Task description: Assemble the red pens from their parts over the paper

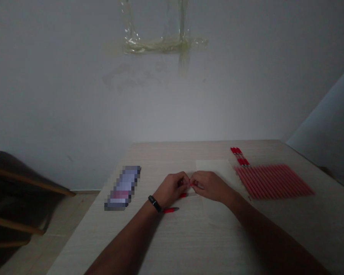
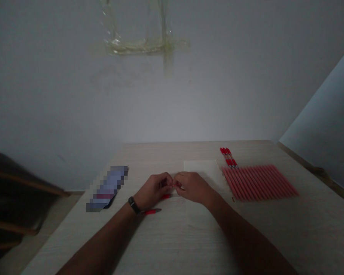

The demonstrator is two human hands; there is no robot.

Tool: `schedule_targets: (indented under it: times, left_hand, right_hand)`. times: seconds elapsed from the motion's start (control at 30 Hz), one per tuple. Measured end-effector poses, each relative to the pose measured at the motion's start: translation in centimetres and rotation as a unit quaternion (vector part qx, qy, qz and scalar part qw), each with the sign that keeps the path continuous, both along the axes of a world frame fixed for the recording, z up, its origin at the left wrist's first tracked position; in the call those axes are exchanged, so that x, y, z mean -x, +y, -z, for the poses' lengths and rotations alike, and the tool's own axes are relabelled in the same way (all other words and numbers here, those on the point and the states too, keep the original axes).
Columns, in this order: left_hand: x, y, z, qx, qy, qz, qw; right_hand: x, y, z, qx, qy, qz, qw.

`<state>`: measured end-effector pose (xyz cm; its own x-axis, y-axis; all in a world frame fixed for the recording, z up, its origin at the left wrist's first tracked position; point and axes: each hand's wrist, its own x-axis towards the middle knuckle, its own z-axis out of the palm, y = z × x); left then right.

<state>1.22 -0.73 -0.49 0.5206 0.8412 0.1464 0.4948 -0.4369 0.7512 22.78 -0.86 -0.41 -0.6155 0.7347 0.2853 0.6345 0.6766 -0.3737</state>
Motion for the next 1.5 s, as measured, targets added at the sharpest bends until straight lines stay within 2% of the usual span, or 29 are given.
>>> schedule_targets:
  times: [0.2,0.33,0.5,0.7,0.77,0.93,1.03,1.2,1.33,1.5]
  left_hand:
    - [0.1,0.1,0.3,0.009,-0.029,-0.018,0.999]
    - [0.3,-0.1,-0.3,0.018,0.020,-0.012,1.000]
    - [0.7,0.1,-0.6,0.008,0.104,0.068,0.992]
    - [0.7,0.1,-0.5,-0.042,0.122,0.131,0.983]
    - [0.7,-0.1,-0.8,-0.056,0.115,0.118,0.985]
    - [0.9,-0.2,-1.8,-0.079,0.079,0.016,0.994]
    - [1.0,-0.1,-1.8,-0.090,0.064,-0.012,0.994]
    - [1.0,0.1,-1.5,-0.081,0.067,-0.022,0.994]
    - [0.9,0.0,-1.3,-0.093,0.061,-0.010,0.994]
    - [0.9,-0.1,-1.1,-0.100,0.049,-0.010,0.994]
  right_hand:
    - [-0.2,0.2,0.2,-0.023,0.011,-0.048,0.999]
    - [-0.6,0.4,0.1,-0.024,0.017,-0.023,0.999]
    - [-1.3,0.7,-0.1,-0.046,0.057,0.003,0.997]
    - [-1.4,0.9,0.0,-0.050,0.067,0.010,0.996]
    - [-1.6,1.0,0.0,-0.053,0.082,0.012,0.995]
    - [-1.9,1.1,-0.2,-0.061,0.119,0.030,0.991]
    - [-1.9,1.1,-0.4,-0.066,0.122,0.028,0.990]
    - [-1.8,1.1,-0.2,-0.075,0.119,0.022,0.990]
    - [-1.4,0.9,0.2,-0.095,0.112,-0.008,0.989]
    - [-0.7,0.6,0.5,-0.069,0.131,-0.027,0.989]
